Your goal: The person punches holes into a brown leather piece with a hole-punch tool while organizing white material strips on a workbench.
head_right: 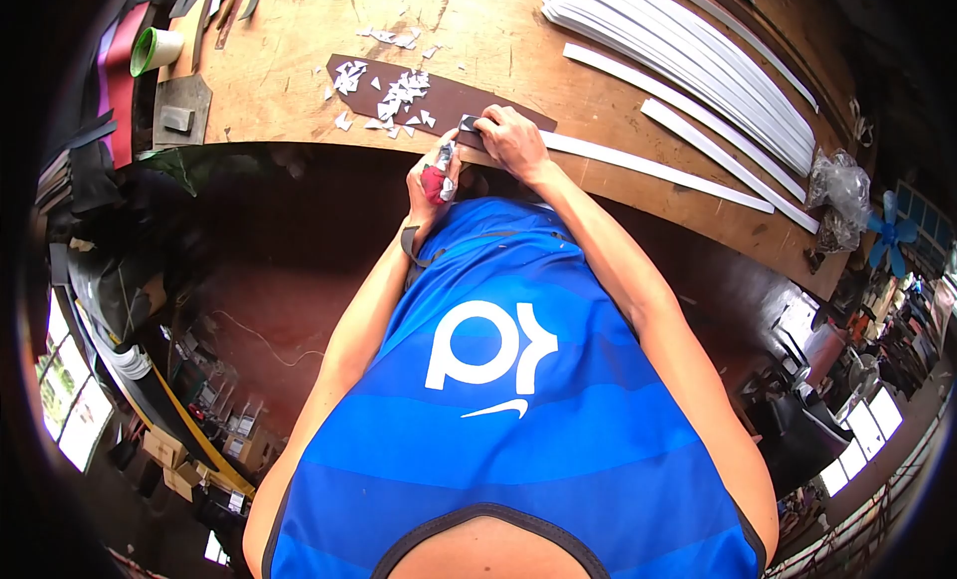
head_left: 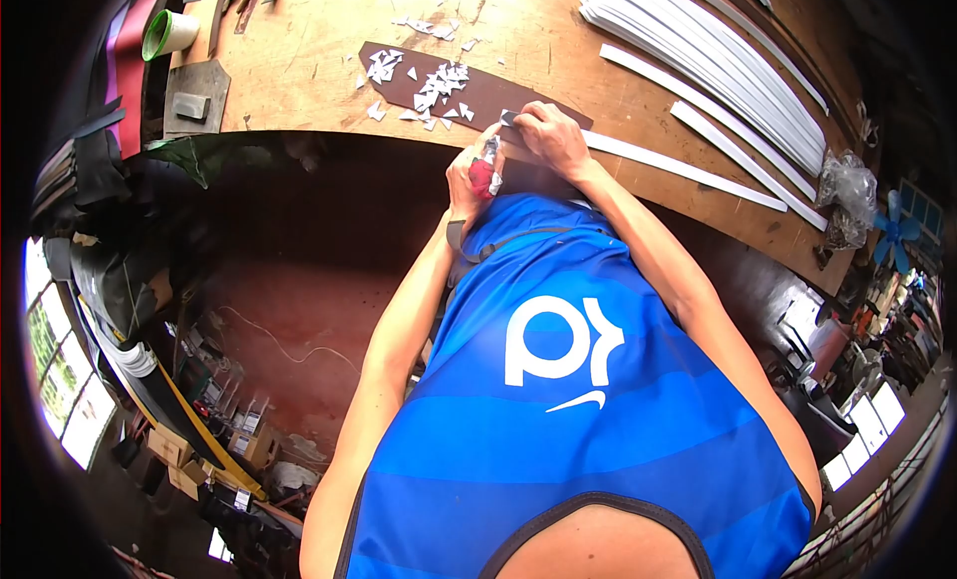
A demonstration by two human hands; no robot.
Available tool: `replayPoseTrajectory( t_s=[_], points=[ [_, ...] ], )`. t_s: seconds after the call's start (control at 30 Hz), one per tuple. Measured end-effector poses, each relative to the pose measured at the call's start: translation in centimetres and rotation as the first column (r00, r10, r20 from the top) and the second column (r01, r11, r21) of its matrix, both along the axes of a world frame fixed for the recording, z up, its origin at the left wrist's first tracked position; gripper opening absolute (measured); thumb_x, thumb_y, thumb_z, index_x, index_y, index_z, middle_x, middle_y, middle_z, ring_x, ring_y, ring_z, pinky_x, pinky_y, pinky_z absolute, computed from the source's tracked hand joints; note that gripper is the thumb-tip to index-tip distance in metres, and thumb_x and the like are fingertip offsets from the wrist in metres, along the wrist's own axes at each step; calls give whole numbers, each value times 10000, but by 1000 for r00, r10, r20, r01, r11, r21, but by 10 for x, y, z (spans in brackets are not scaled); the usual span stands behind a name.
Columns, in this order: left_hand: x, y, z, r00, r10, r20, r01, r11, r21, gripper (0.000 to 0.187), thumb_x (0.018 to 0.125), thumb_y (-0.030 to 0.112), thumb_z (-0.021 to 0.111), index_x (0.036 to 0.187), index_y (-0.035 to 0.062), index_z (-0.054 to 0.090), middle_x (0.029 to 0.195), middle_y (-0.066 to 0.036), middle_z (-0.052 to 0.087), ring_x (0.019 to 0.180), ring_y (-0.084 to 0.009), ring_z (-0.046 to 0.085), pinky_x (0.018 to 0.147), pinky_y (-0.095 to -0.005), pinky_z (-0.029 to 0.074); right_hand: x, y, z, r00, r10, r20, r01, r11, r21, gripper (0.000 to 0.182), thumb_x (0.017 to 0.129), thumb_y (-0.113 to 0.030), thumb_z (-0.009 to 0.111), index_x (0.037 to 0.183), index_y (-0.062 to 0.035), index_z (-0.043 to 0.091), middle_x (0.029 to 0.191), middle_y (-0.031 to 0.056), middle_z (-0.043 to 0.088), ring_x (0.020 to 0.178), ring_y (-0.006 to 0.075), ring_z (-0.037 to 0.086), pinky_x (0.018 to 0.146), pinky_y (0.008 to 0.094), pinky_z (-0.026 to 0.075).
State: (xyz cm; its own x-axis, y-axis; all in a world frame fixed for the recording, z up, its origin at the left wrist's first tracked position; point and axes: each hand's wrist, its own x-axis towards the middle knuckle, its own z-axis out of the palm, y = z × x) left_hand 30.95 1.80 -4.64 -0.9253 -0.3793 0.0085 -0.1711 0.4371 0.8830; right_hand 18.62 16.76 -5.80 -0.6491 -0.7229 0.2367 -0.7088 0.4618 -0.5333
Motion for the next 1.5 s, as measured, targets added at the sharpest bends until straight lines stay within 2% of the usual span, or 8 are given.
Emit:
replayPoseTrajectory(
  t_s=[0.07, 0.17, 0.3, 0.37, 0.47, 0.57, 1.0, 1.5],
  points=[
    [1, -1, 1, 1000, -4, 20, 4, 1000, 1, 306, 961, 139, 652, 1257, 60, 663, 855, -181, 680, 687, -215, 651, 652, -320, 521, 0, 0, 0, 1000, -6, 11, 6, 1000, 1, 123, 823, -90, 676, 944, -84, 696, 958, 54, 646, 877, 259, 645, 752, 364, 550],
    [1, 0, 1, 1000, 8, 27, -9, 999, 45, 301, 961, 134, 653, 1251, 55, 665, 857, -177, 679, 689, -201, 643, 658, -310, 520, 0, 0, -1, 999, -24, 32, 24, 1000, 2, 130, 813, -88, 687, 943, -89, 697, 965, 50, 648, 886, 260, 649, 756, 369, 552],
    [1, 0, -1, 1000, 8, 21, -9, 999, 46, 310, 962, 134, 651, 1262, 60, 661, 855, -173, 679, 692, -203, 644, 667, -312, 525, 1, 0, -4, 997, -40, 59, 41, 999, -24, 146, 801, -89, 704, 947, -98, 700, 971, 46, 651, 891, 260, 652, 758, 372, 557],
    [0, 2, -3, 1000, 0, 4, 0, 1000, 6, 398, 921, 165, 672, 1317, 150, 632, 812, -200, 657, 714, -372, 652, 648, -429, 519, 2, -1, -4, 995, -59, 75, 59, 998, 1, 156, 794, -91, 717, 948, -106, 708, 981, 39, 657, 901, 261, 656, 759, 374, 561],
    [-1, 2, 8, 999, -23, 40, 25, 998, -51, 331, 956, 144, 655, 1280, 73, 654, 811, -171, 660, 663, -218, 638, 645, -338, 521, 3, -1, -3, 995, -71, 72, 71, 998, 2, 155, 792, -99, 724, 946, -111, 718, 990, 31, 664, 910, 258, 661, 756, 372, 567],
    [0, 1, 7, 998, -17, 53, 20, 998, -53, 406, 914, 166, 680, 1316, 157, 628, 784, -184, 651, 697, -350, 646, 637, -430, 518, 3, -1, -4, 995, -69, 68, 68, 998, 19, 156, 786, -104, 730, 942, -111, 722, 1000, 25, 671, 919, 250, 665, 754, 366, 570],
    [0, 2, 5, 997, -51, 52, 60, 978, -198, 322, 953, 193, 651, 1265, 114, 671, 838, -183, 673, 689, -318, 641, 664, -373, 520, 0, 13, 5, 999, -19, 48, 18, 1000, 24, 218, 787, -91, 714, 1004, -106, 705, 1008, 66, 635, 941, 265, 640, 783, 372, 553],
    [2, 1, 5, 994, -56, 90, 64, 994, -86, 443, 902, 195, 680, 1340, 196, 616, 817, -176, 660, 712, -364, 624, 664, -448, 497, -2, 21, 7, 999, 14, 45, -20, 989, 147, 346, 744, -89, 699, 1088, -127, 698, 964, 95, 577, 942, 269, 599, 821, 390, 522]
  ],
)
